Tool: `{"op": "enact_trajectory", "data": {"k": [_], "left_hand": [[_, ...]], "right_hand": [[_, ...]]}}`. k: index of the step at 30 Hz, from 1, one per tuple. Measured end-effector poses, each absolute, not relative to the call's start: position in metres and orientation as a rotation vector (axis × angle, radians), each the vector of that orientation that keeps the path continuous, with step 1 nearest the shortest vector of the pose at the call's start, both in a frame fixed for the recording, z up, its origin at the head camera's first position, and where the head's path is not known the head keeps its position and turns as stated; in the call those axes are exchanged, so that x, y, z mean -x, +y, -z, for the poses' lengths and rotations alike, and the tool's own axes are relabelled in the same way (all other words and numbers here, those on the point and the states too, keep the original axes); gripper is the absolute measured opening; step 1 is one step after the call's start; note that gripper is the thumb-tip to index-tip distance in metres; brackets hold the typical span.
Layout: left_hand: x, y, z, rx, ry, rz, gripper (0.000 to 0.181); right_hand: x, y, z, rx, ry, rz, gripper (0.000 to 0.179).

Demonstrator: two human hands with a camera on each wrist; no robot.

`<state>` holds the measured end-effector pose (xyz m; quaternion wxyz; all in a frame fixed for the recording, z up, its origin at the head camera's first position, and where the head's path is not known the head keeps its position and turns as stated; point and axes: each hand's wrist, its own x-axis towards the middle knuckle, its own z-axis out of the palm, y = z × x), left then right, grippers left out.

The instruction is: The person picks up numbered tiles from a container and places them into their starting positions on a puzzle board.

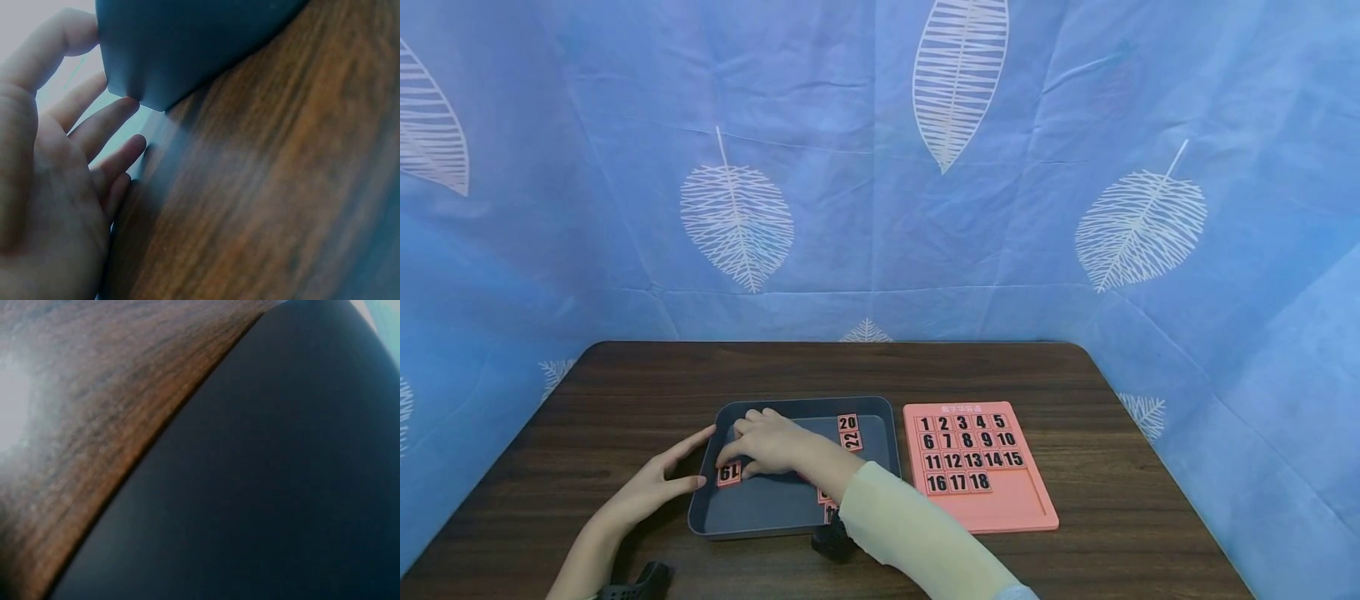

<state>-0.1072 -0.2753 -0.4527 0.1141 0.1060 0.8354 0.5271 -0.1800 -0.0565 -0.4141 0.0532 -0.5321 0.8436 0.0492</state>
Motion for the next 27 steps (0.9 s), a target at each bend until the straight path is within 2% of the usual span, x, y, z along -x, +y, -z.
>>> {"op": "enact_trajectory", "data": {"k": [15,27], "left_hand": [[0.105,-0.276,0.452,-0.335,2.445,-1.563,0.069],[0.107,-0.275,0.452,-0.304,2.477,-1.548,0.071]], "right_hand": [[0.175,-0.046,0.412,1.640,2.537,-0.145,0.032],[0.162,0.004,0.398,1.592,2.778,0.092,0.035]]}}
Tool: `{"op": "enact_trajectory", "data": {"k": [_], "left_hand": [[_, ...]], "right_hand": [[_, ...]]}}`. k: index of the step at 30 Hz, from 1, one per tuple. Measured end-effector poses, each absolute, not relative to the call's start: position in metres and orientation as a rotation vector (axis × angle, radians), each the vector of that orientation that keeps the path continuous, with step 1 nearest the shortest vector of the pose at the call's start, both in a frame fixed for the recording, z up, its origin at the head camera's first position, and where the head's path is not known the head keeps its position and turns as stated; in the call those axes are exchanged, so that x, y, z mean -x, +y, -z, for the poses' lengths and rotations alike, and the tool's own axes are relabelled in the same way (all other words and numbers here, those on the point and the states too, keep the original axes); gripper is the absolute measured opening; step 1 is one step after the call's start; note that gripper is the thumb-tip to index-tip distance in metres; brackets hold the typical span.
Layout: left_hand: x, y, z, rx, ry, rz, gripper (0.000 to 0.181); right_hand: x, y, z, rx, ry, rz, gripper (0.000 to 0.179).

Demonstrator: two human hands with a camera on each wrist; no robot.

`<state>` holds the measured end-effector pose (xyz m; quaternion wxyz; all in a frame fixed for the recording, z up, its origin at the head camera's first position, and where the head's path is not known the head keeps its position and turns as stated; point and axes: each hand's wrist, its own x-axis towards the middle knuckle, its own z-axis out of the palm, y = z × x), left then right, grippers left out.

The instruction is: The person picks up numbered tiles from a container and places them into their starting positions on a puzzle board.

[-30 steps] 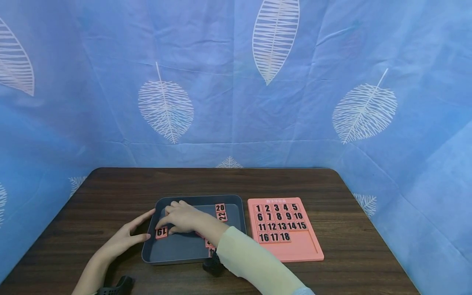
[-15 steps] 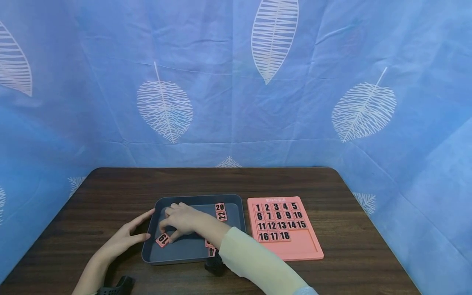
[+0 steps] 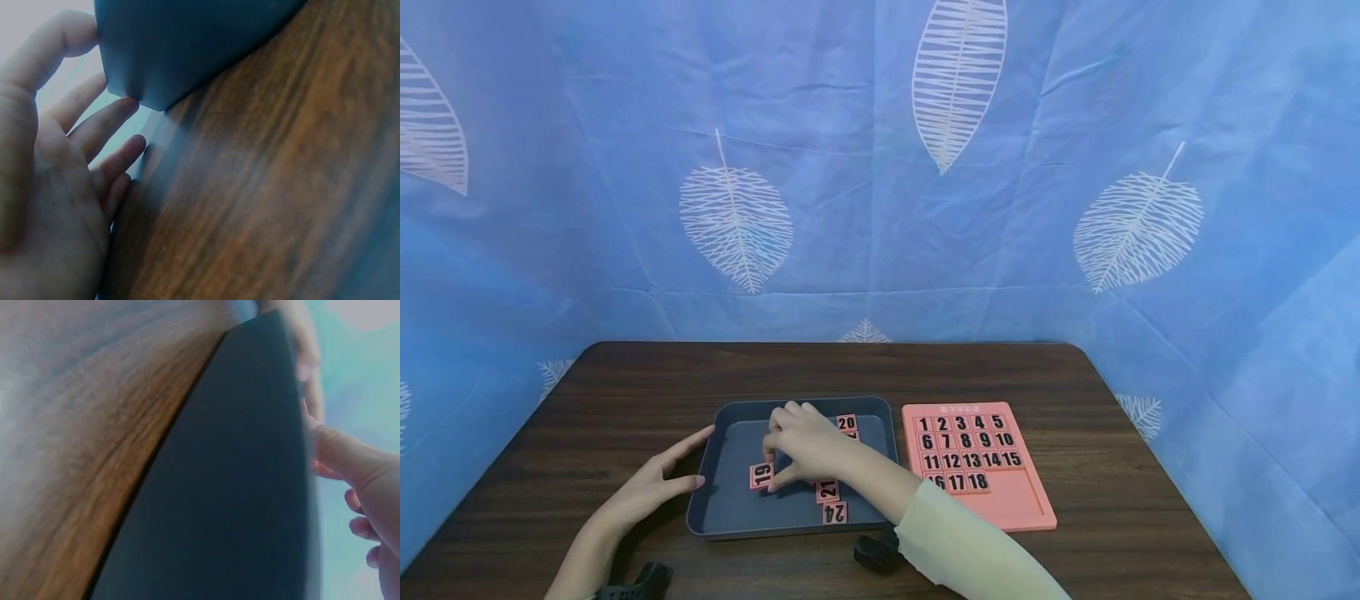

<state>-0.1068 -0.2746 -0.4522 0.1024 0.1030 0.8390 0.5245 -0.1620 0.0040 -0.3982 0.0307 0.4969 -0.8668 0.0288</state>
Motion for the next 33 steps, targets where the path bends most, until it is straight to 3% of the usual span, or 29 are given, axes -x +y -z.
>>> {"op": "enact_trajectory", "data": {"k": [12,23,33], "left_hand": [[0.105,-0.276,0.455,-0.388,2.456,-1.569,0.067],[0.107,-0.277,0.454,-0.365,2.468,-1.547,0.068],[0.105,-0.276,0.455,-0.362,2.438,-1.561,0.068]], "right_hand": [[0.138,0.071,0.382,-1.112,-2.650,-0.495,0.032],[0.118,0.131,0.400,-0.705,-2.637,-0.749,0.031],[0.103,0.186,0.426,-0.457,-2.668,-0.705,0.032]]}}
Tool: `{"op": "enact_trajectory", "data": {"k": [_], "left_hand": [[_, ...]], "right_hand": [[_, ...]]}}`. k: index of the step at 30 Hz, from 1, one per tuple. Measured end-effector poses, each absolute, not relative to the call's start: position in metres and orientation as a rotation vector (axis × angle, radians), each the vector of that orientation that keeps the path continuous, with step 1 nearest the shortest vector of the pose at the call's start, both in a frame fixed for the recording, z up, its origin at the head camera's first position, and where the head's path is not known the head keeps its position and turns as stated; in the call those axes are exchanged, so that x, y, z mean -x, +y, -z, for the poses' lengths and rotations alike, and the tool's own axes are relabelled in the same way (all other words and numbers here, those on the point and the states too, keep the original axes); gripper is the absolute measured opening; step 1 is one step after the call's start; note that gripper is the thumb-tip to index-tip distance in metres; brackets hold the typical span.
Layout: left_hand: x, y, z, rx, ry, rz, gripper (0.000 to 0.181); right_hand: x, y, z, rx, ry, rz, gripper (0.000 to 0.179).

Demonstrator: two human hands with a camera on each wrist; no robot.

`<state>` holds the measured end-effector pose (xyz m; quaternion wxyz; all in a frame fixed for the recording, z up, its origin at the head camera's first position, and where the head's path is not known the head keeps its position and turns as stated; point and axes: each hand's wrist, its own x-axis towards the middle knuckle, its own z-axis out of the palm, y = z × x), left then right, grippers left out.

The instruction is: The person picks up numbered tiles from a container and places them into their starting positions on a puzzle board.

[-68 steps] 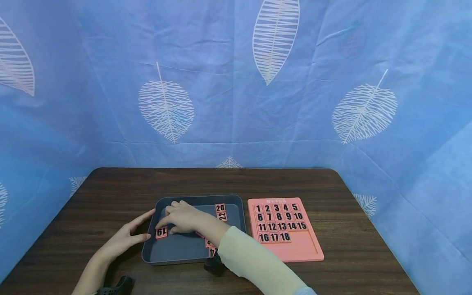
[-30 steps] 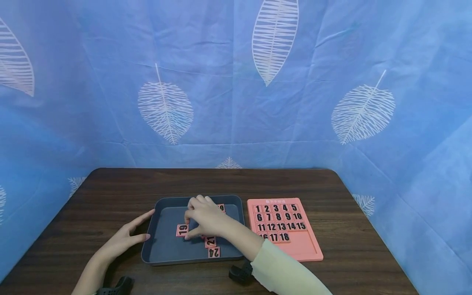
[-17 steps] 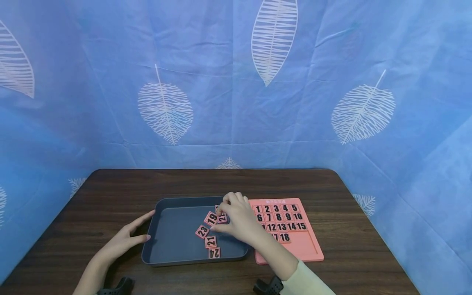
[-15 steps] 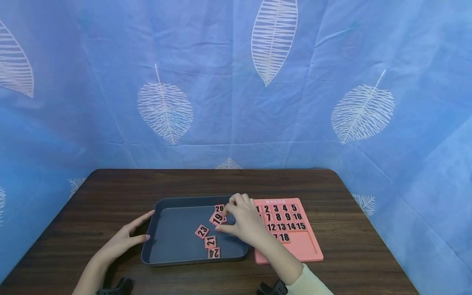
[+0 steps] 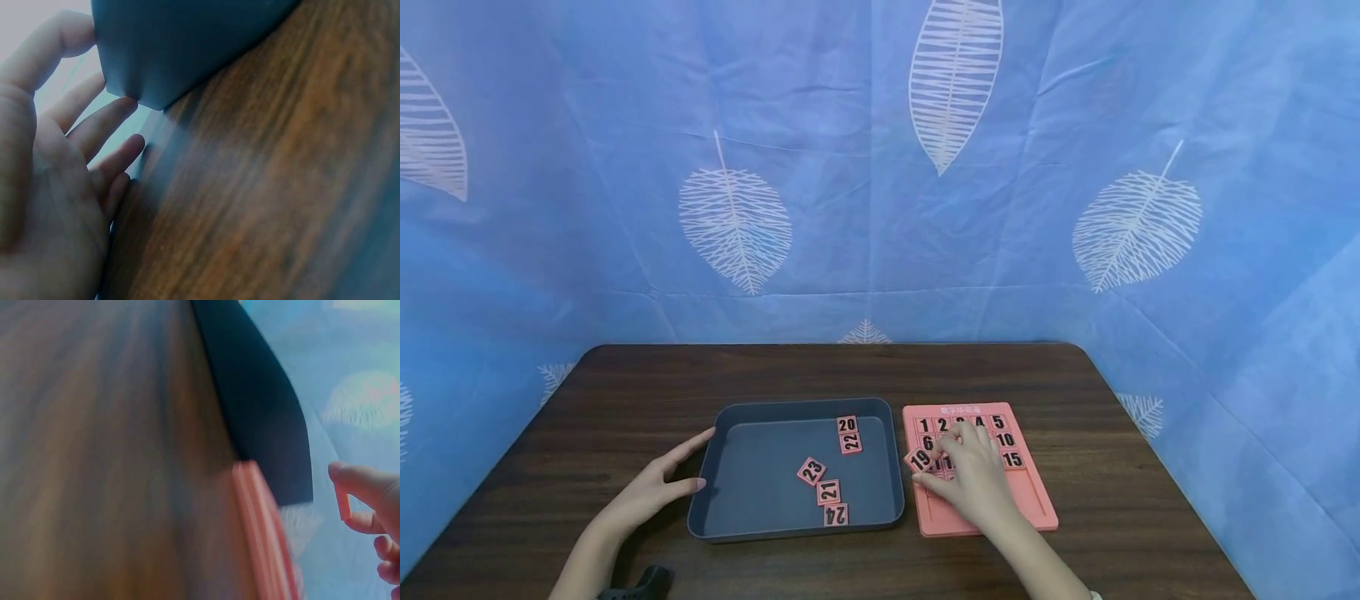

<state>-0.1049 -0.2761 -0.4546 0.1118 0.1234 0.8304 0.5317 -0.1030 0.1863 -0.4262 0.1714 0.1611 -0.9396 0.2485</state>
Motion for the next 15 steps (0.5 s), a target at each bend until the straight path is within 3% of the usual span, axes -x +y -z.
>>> {"op": "enact_trajectory", "data": {"k": [15], "left_hand": [[0.104,-0.275,0.456,-0.410,2.464,-1.562,0.066]], "right_hand": [[0.081,0.253,0.436,-0.059,-2.774,-0.586,0.032]]}}
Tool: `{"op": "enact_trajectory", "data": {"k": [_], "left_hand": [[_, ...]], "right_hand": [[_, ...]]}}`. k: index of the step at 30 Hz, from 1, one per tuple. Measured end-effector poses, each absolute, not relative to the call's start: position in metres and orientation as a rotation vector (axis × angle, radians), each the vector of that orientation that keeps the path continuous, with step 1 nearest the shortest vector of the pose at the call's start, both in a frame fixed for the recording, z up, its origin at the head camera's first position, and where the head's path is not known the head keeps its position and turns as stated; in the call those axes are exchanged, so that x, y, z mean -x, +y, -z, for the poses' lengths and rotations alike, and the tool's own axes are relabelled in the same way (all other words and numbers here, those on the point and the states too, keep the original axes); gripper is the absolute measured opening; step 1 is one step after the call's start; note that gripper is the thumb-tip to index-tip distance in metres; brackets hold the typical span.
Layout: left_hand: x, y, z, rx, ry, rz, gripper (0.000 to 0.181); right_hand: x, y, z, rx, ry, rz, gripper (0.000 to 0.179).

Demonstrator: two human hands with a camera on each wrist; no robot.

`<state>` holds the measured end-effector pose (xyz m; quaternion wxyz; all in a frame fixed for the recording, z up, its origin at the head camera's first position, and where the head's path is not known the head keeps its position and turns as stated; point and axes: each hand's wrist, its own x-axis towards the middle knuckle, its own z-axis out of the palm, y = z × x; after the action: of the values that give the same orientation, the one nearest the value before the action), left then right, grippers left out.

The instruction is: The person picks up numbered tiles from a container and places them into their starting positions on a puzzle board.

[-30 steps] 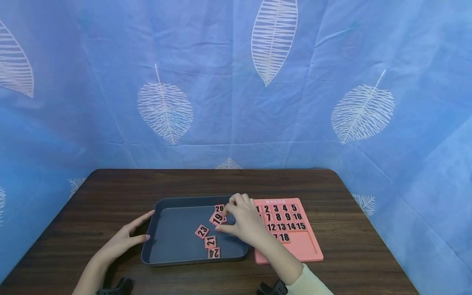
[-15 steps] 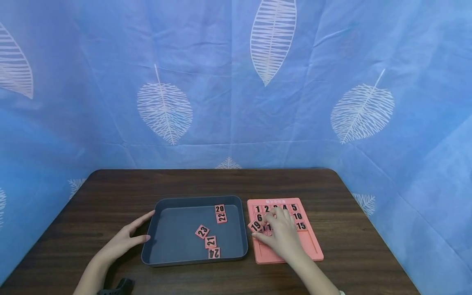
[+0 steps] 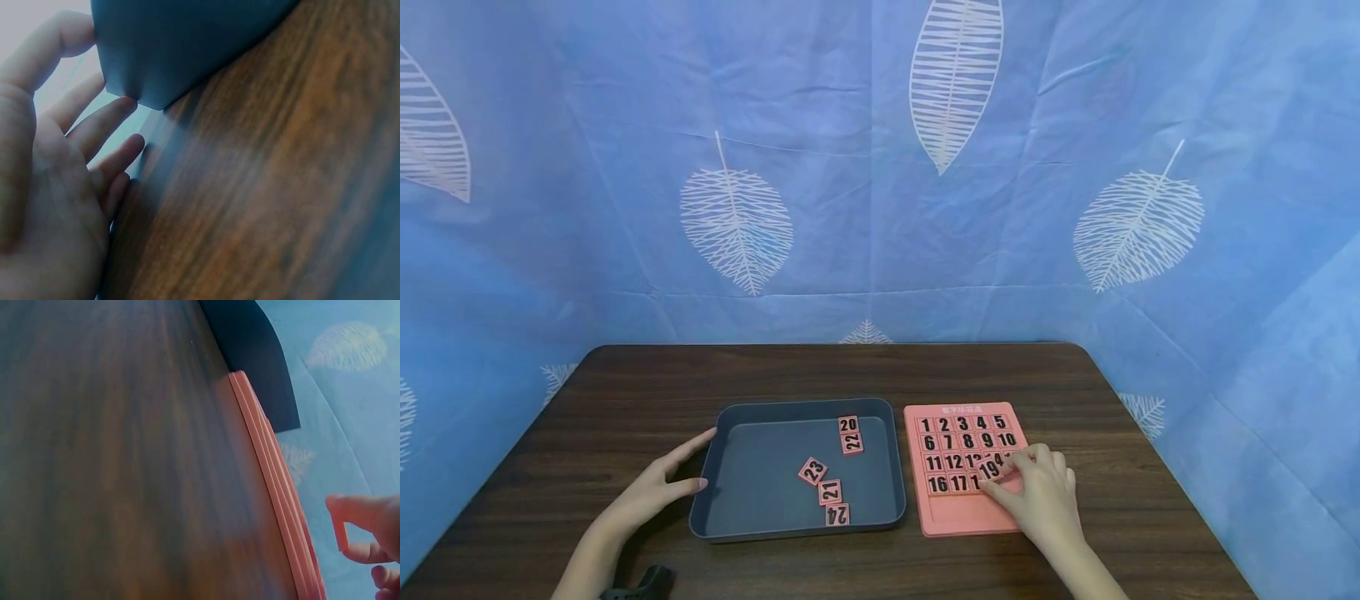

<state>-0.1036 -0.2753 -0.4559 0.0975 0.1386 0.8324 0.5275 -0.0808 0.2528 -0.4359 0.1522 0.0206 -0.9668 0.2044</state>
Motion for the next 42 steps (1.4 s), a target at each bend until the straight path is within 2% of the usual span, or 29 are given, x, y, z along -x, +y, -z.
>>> {"op": "enact_trajectory", "data": {"k": [26,37,42], "left_hand": [[0.105,-0.275,0.456,-0.388,2.457,-1.576,0.067],[0.105,-0.276,0.458,-0.399,2.446,-1.594,0.067],[0.105,-0.276,0.457,-0.402,2.445,-1.594,0.066]], "right_hand": [[0.075,0.271,0.440,0.158,-2.949,-0.581,0.039],[0.078,0.271,0.444,0.109,-2.948,-0.611,0.032],[0.076,0.264,0.436,0.075,-2.882,-0.530,0.035]]}}
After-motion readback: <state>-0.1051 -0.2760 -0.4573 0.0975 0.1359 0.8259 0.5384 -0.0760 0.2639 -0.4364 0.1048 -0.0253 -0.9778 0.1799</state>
